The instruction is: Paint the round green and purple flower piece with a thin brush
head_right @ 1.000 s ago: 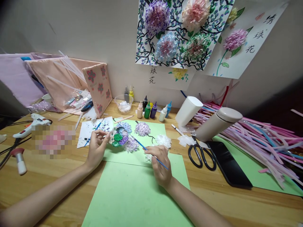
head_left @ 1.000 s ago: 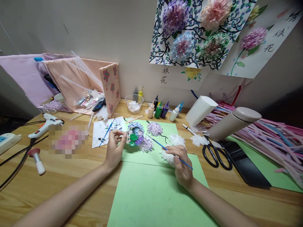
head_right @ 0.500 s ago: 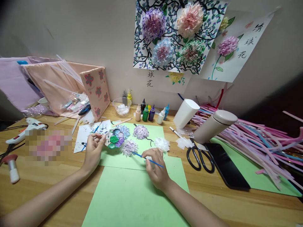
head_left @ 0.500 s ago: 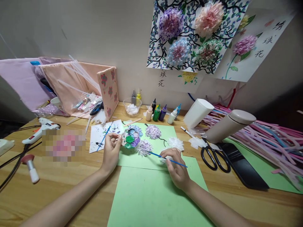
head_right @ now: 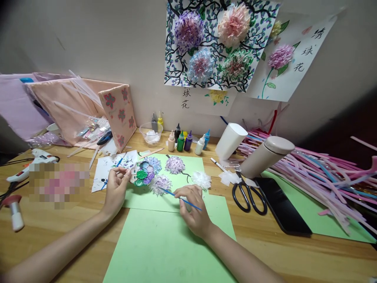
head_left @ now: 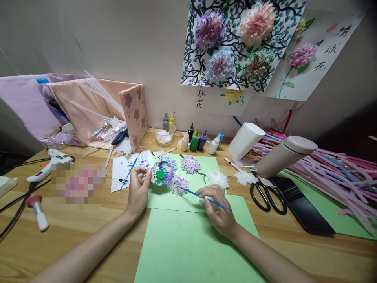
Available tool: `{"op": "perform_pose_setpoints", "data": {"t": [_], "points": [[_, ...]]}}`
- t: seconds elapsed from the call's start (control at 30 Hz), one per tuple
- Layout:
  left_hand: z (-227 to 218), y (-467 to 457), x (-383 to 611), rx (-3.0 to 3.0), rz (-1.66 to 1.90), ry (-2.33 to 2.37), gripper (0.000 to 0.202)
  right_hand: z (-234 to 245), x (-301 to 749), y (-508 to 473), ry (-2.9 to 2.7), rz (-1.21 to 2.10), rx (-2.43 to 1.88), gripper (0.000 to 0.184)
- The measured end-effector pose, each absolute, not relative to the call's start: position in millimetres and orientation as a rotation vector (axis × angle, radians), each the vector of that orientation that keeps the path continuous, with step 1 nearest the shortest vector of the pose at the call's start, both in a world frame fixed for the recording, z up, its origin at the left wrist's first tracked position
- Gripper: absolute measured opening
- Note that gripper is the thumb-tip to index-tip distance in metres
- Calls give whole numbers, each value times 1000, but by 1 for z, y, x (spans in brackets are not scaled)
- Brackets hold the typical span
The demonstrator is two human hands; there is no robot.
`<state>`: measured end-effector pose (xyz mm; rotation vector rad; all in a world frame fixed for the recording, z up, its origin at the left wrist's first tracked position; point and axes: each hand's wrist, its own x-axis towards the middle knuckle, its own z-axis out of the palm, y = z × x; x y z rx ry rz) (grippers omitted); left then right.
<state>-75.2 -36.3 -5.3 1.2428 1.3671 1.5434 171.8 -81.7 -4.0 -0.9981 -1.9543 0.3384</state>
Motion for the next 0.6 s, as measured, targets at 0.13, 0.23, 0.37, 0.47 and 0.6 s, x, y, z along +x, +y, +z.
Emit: {"op": "perform_pose_setpoints", "data": {"t": [0.13, 0.23, 0.37, 0.47, 0.6], "points": [[-5, -36, -75, 1240, 1545, 1376, 25, -5, 172, -82, -1974, 324, -952, 18], [-6, -36, -75, 1227, 1549, 1367, 26, -5, 172, -82, -2033, 341, -970, 19], [-7, -35, -76, 1212, 1547, 1362, 27, -3, 172, -81, -1953, 311, -961, 20], [-7, -35, -76, 1213, 1551, 1362, 28, -3, 171, -82, -1995, 292, -900, 21], [-5, -36, -75, 1223, 1541, 1361, 25, -4, 172, -83, -2025, 286, -940, 20]]}}
